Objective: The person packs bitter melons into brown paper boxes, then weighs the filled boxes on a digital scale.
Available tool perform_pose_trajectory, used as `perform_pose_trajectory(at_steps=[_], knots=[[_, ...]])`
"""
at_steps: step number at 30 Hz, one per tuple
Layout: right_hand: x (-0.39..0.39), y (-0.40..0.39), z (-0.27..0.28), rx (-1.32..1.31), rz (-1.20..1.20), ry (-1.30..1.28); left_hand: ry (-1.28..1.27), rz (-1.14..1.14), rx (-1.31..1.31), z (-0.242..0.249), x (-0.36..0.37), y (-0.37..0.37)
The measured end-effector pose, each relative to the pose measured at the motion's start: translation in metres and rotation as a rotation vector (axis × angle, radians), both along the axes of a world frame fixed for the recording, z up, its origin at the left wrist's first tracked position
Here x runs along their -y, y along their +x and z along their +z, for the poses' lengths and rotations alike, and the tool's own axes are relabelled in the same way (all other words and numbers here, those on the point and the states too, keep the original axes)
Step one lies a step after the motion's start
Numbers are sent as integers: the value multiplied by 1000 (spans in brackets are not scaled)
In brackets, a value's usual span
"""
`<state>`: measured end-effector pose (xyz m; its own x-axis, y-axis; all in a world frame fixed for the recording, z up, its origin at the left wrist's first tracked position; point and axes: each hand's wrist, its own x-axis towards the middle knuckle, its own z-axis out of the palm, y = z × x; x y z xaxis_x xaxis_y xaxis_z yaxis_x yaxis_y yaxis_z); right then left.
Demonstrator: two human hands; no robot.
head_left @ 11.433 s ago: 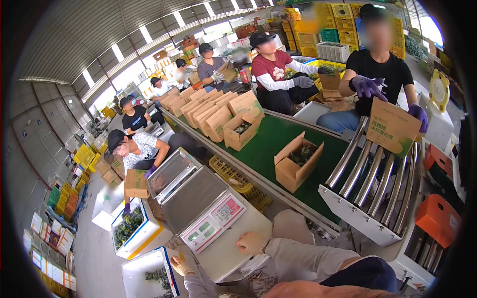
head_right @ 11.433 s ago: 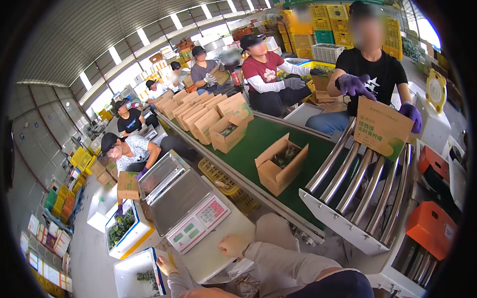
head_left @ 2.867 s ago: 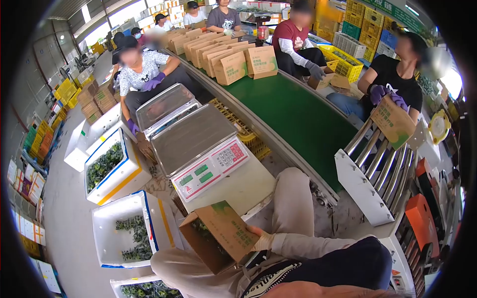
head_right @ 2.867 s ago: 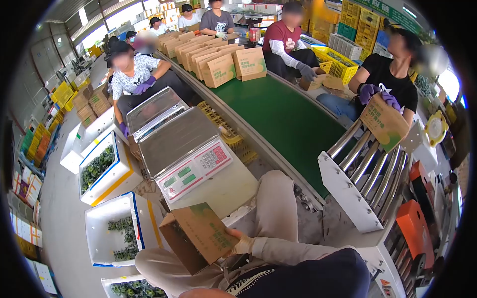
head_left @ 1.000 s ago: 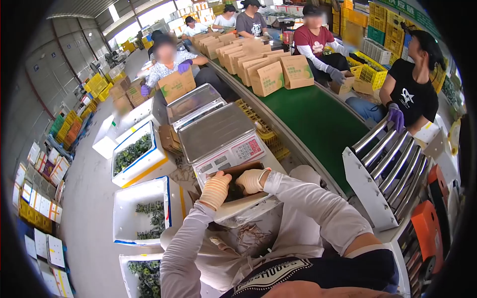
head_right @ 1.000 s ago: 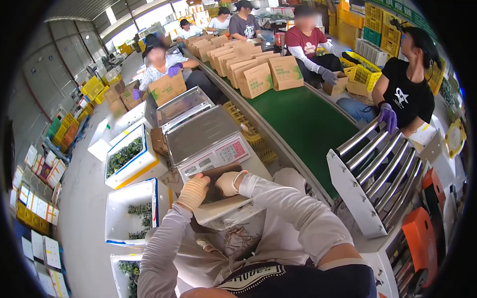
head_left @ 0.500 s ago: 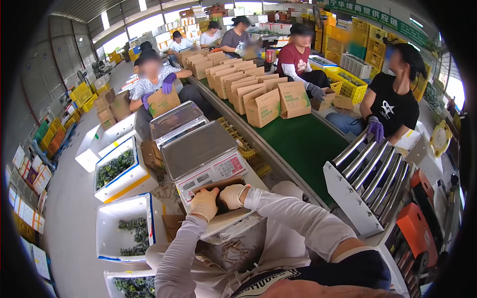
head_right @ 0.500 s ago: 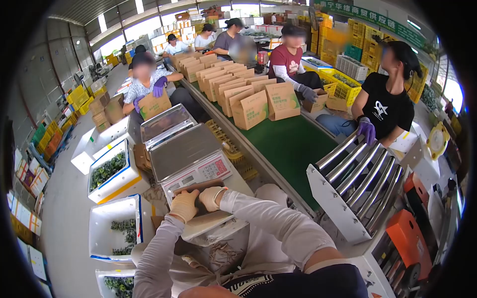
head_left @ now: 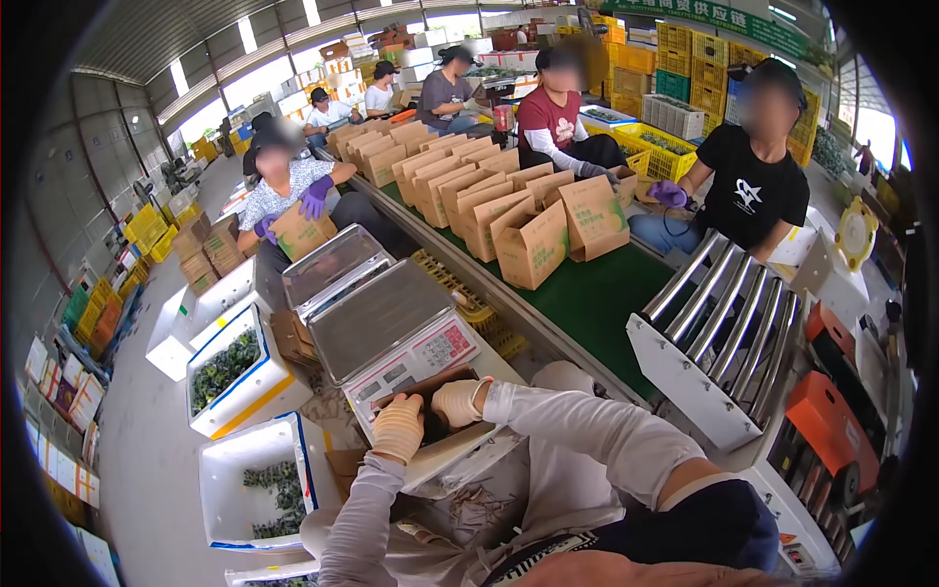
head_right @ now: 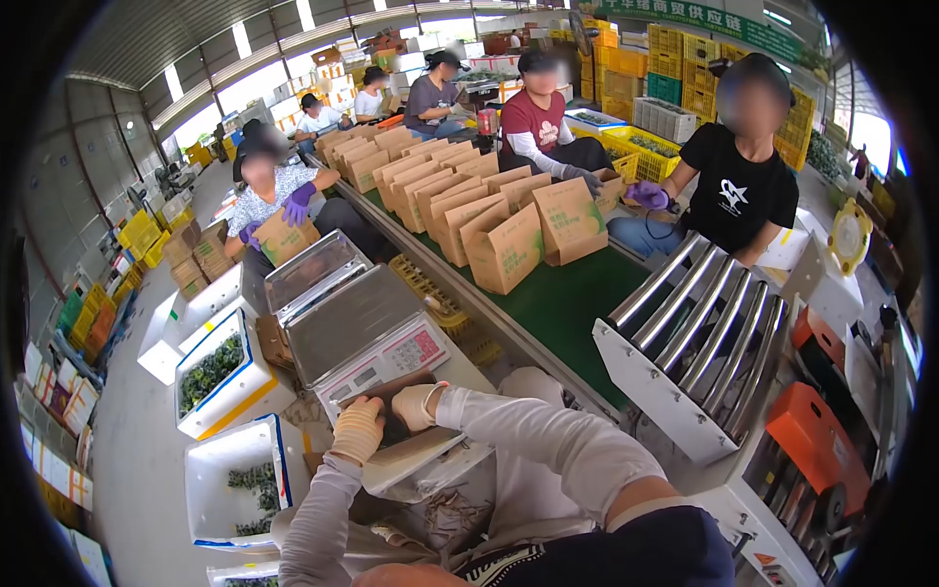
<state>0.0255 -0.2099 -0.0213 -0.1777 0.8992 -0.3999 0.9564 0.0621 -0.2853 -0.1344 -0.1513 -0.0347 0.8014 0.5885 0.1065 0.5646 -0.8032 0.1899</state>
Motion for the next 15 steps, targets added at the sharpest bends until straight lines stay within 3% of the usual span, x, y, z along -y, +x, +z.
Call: perform_pose_trajectory(at_steps=[2, 4, 7, 8, 10, 11, 12, 15], knots=[[0, 0, 1, -3, 18, 2, 25, -24, 45, -7, -1, -7], [0, 2, -1, -2, 32, 5, 15, -40, 385, 0, 2, -13], [0, 1, 0, -34, 1, 31, -60, -12, 772, 58, 24, -47], [2, -3, 11, 25, 39, 3, -16, 61, 819, 74, 30, -72], [1, -9, 20, 76, 82, -33, -268, 311, 1020, 94, 52, -147], [-2, -12, 19, 136, 120, -23, -86, 392, 1130, 82, 54, -191], [-5, -16, 17, 193, 162, -13, -226, 518, 1114, 69, 55, -268], [-22, -27, 6, 264, 300, -28, 78, 1037, 565, 92, 136, -345]])
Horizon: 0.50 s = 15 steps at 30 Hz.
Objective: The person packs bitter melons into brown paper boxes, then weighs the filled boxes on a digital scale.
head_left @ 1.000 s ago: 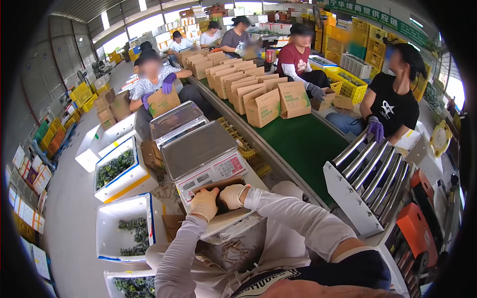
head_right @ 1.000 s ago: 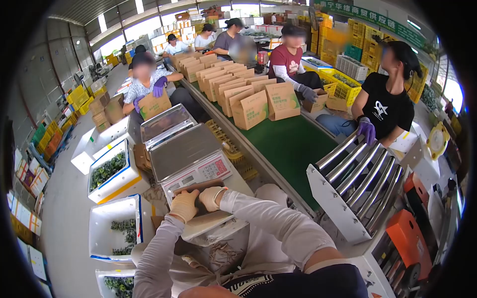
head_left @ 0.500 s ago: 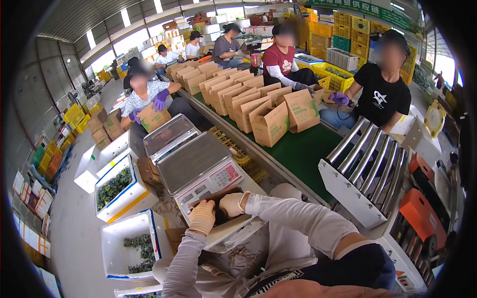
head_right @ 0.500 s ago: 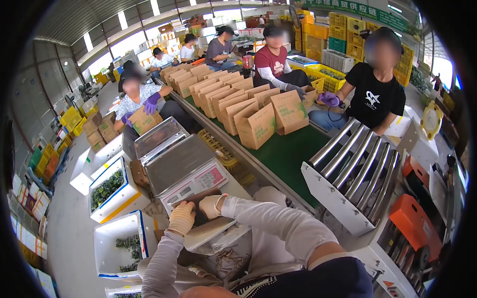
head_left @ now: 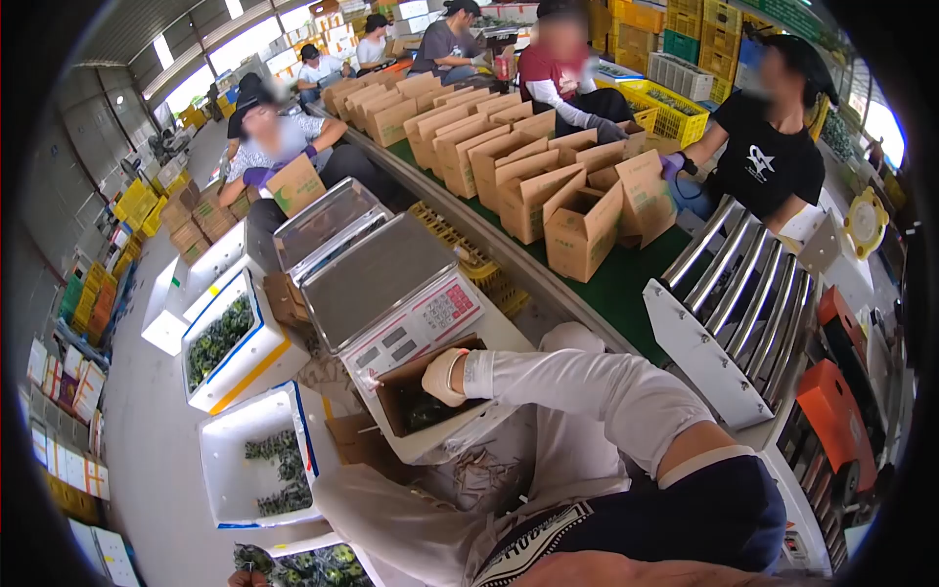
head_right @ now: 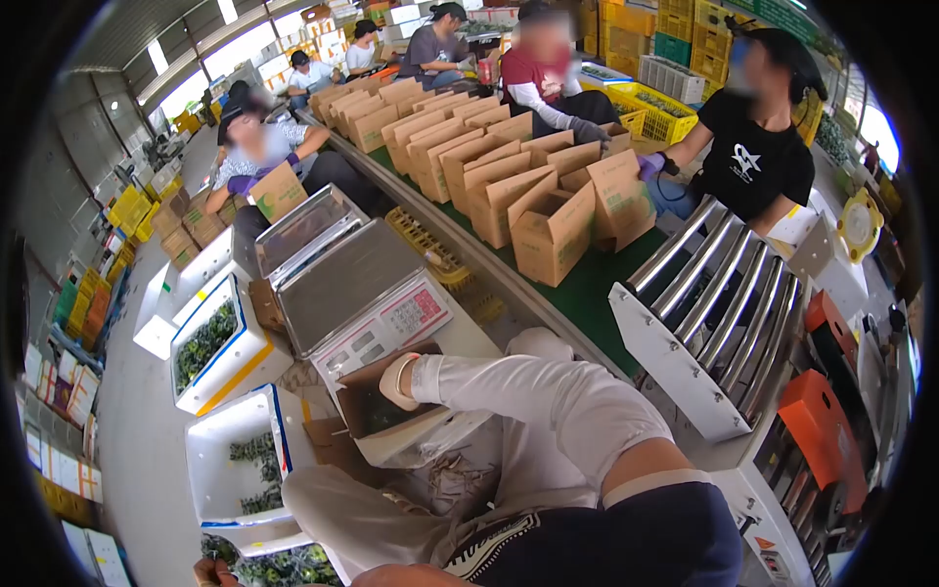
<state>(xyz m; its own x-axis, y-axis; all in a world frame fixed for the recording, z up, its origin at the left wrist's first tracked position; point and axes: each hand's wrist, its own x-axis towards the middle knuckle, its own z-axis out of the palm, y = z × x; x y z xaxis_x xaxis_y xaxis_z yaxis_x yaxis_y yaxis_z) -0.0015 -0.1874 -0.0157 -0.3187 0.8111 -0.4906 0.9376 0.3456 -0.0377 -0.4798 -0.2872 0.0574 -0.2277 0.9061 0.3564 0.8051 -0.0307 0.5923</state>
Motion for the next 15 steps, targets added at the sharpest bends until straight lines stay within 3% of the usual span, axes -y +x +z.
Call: perform_pose_trajectory(at_steps=[1, 2, 4, 5, 6, 7, 8, 9, 11, 12, 13, 14, 15], knots=[[-1, 0, 1, -13, -24, 29, -85, 99, -205, 8, 21, -2], [-3, 3, -1, -23, -21, 27, -154, 46, -328, -25, 24, -49], [-2, 12, 4, -34, -58, -37, -167, 178, 18, -43, 36, -23], [-5, 16, -10, -18, -135, -89, 164, 141, 118, -88, 24, -26], [4, 18, 7, -40, -156, -128, 95, 36, 346, -82, 25, 2], [16, 19, 24, -181, -312, -159, -71, -38, 479, -68, 22, 27], [25, 21, 36, -250, -288, -174, -98, -95, 536, -71, 12, 49], [39, 22, 39, -244, -263, -194, -92, -141, 515, -68, 0, 77], [64, 23, 36, -298, -129, 88, -115, -332, 661, -69, -29, 129], [67, 22, 23, -256, -87, 95, -47, -488, 549, -82, -49, 148], [72, 28, 14, -201, -67, 115, -151, -528, 409, -86, -64, 165], [73, 27, 25, -182, -64, 15, -318, -613, 536, -101, -85, 182], [78, 33, 12, -211, -48, 119, -491, -706, 649, -123, -110, 205]])
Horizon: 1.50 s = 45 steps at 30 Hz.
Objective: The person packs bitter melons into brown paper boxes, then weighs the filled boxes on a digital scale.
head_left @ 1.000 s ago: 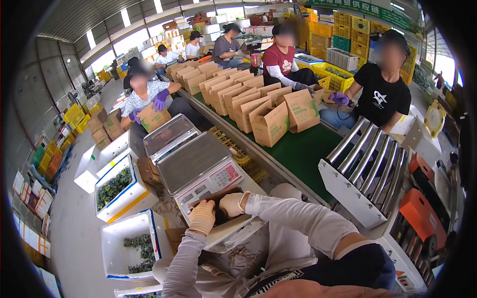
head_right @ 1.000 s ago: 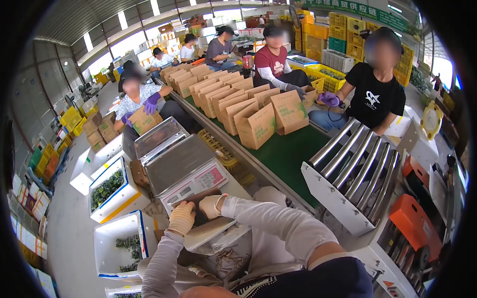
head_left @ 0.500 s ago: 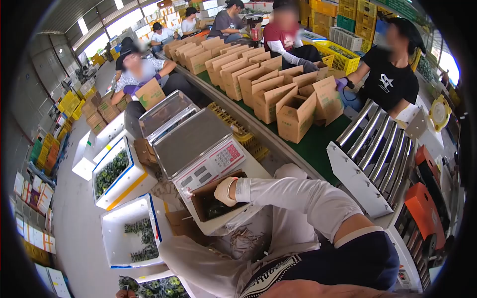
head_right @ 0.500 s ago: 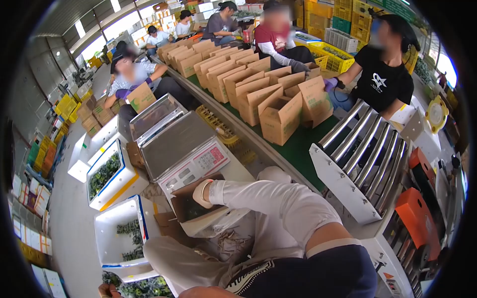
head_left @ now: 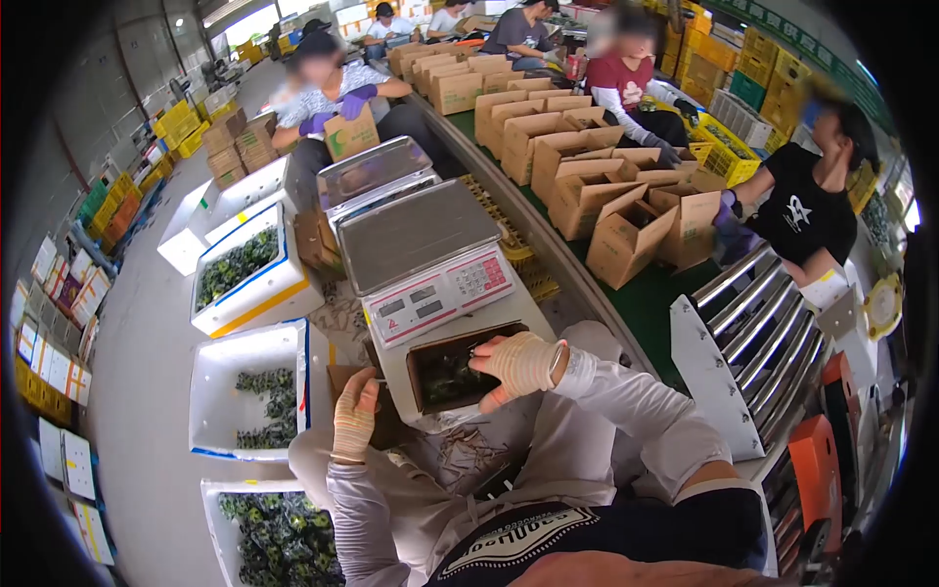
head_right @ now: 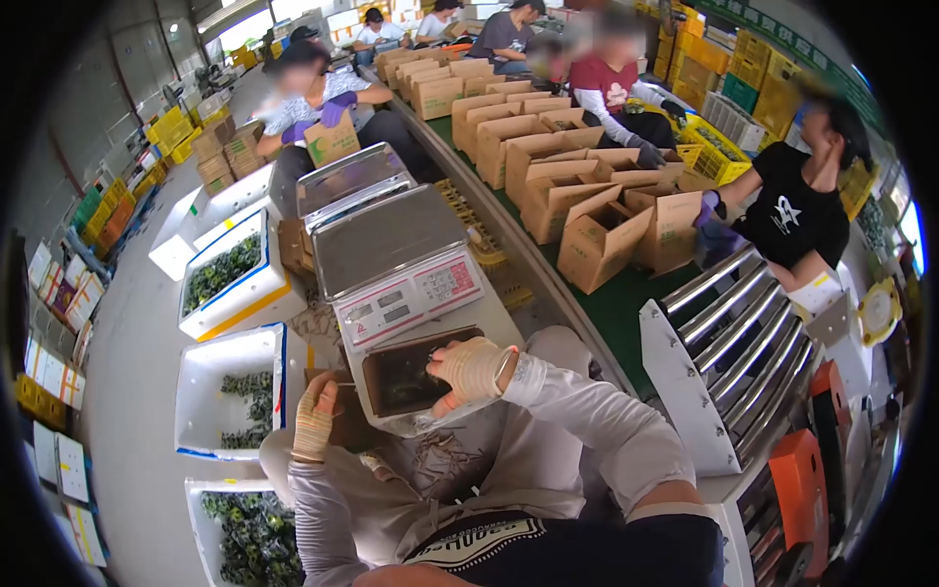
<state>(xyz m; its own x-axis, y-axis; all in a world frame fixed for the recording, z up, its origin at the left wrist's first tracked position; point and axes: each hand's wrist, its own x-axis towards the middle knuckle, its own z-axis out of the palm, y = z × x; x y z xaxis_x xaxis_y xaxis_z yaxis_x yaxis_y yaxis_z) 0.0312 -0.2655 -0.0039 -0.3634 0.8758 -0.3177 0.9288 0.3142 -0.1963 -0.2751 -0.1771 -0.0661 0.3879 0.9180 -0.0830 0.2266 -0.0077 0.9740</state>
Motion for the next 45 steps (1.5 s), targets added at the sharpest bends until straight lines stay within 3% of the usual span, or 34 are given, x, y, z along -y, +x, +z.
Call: perform_pose_trajectory(at_steps=[4, 9, 11, 12, 15, 18, 19, 22, 27, 31, 33, 34, 39, 42, 43, 44, 45], knots=[[1, 15, 11, 90, 65, -86, -308, -331, 40, -83, -61, 59], [-8, 28, 6, 52, 45, -62, -528, -412, 138, -137, -90, 81], [-9, 26, 20, -238, -65, -63, -531, -408, 181, -147, -88, 86], [-18, 27, 7, -482, -149, -18, -531, -411, 189, -149, -87, 88], [-37, 0, 18, -192, -33, 159, -539, -426, 202, -149, -90, 96], [-56, -36, 6, 19, 76, 57, -543, -438, 210, -150, -92, 100], [-63, -42, -10, 98, 119, 158, -540, -441, 211, -150, -93, 102], [-73, -55, -23, 169, 45, 106, -535, -445, 217, -150, -92, 102], [-85, -42, -36, 109, -56, 430, -521, -441, 236, -149, -93, 103], [-73, -48, -9, 138, -154, 374, -514, -417, 252, -150, -93, 101], [-71, -39, 4, 120, 83, 150, -504, -406, 260, -148, -91, 102], [-77, -39, 2, 219, 87, -20, -499, -393, 259, -148, -90, 100], [-90, -21, -9, 37, 107, -78, -473, -323, 252, -142, -77, 95], [-53, -14, 33, -57, 111, -73, -445, -283, 243, -137, -72, 99], [-43, -13, 28, 18, 150, -85, -512, -272, 205, -121, -69, 96], [-32, -14, 20, 92, 183, -88, -418, -322, 241, -168, -84, 105], [-24, -17, 9, 92, 157, -15, -451, -262, 210, -150, -74, 103]])
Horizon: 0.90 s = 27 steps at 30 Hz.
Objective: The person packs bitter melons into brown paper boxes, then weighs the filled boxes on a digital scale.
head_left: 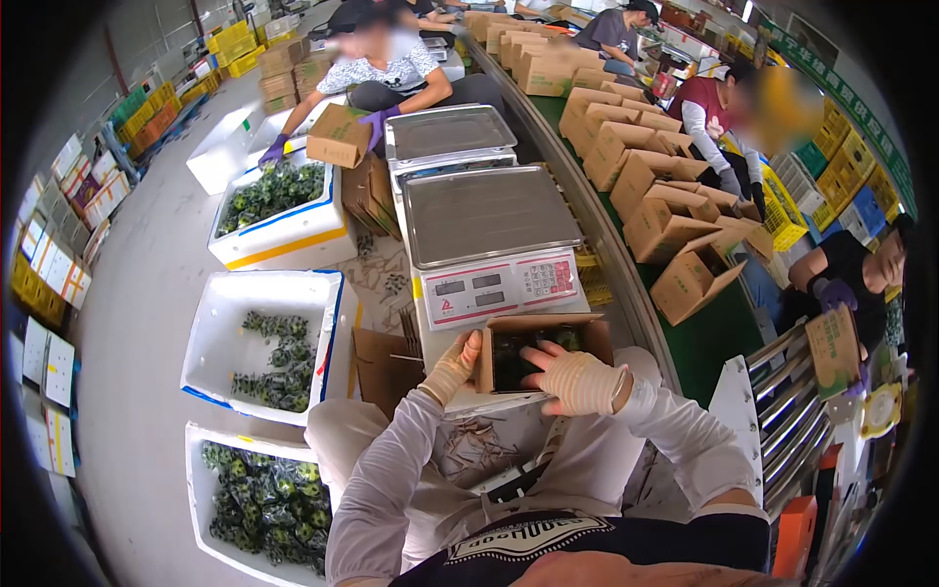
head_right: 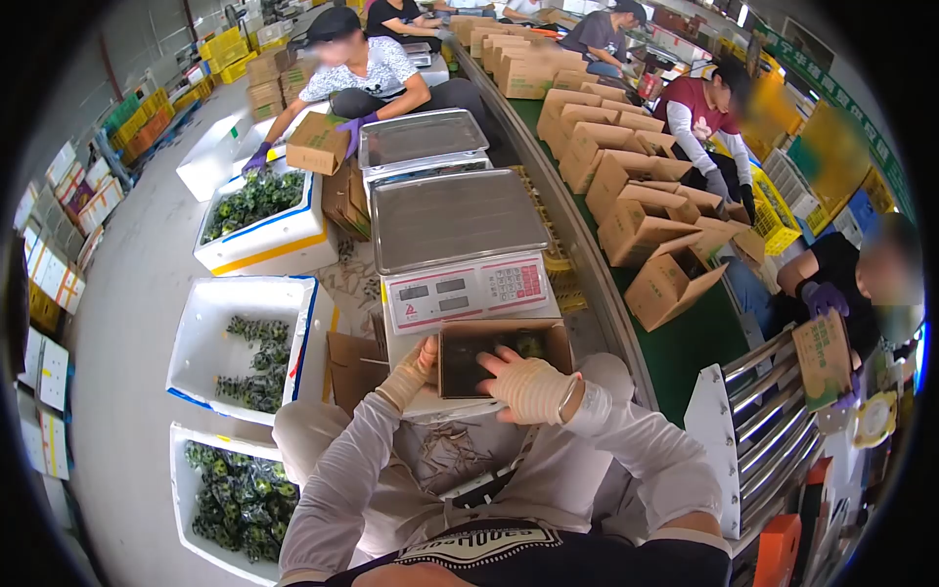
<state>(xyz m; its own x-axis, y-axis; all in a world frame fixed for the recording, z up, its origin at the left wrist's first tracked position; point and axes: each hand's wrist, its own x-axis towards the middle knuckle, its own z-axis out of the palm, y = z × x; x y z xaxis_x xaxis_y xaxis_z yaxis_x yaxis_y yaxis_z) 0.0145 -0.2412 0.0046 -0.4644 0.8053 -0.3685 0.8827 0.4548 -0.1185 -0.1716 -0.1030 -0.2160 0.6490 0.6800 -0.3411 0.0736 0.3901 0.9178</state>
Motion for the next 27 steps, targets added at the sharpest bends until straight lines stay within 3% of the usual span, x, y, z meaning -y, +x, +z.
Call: perform_pose_trajectory(at_steps=[3, 4, 5, 10, 13, 14, 16, 17, 19, 21, 23, 25, 27], knots=[[1, 14, -14, -94, -21, 119, -70, 26, -50, 85, 15, -5], [-2, 21, -11, -101, 8, 168, 69, 11, 51, 101, 16, -2], [-8, 26, 8, -112, -41, 117, 207, -13, 149, 114, 14, 0], [-73, 43, 76, -227, -34, 394, 401, 249, 353, 169, -46, 5], [-144, 45, 85, -181, 12, 508, 184, 280, 591, 156, -106, 9], [-165, 38, 91, -58, -31, 504, 194, 282, 598, 152, -117, 10], [-205, 28, 79, 20, -140, 358, 322, 508, 360, 139, -129, 17], [-218, 20, 74, 52, -221, 235, 310, 522, 368, 131, -133, 18], [-224, 8, 79, 11, -162, 379, 521, 550, 145, 129, -137, 13], [-222, 1, 94, 13, -236, 237, 510, 585, 157, 130, -139, 4], [-217, -1, 92, 13, -211, 233, 320, 521, 328, 132, -141, -9], [-210, -2, 95, -29, -95, 329, 285, 494, 345, 142, -132, -18], [-205, -8, 102, -32, -126, 289, 334, 510, 361, 152, -121, -21]])
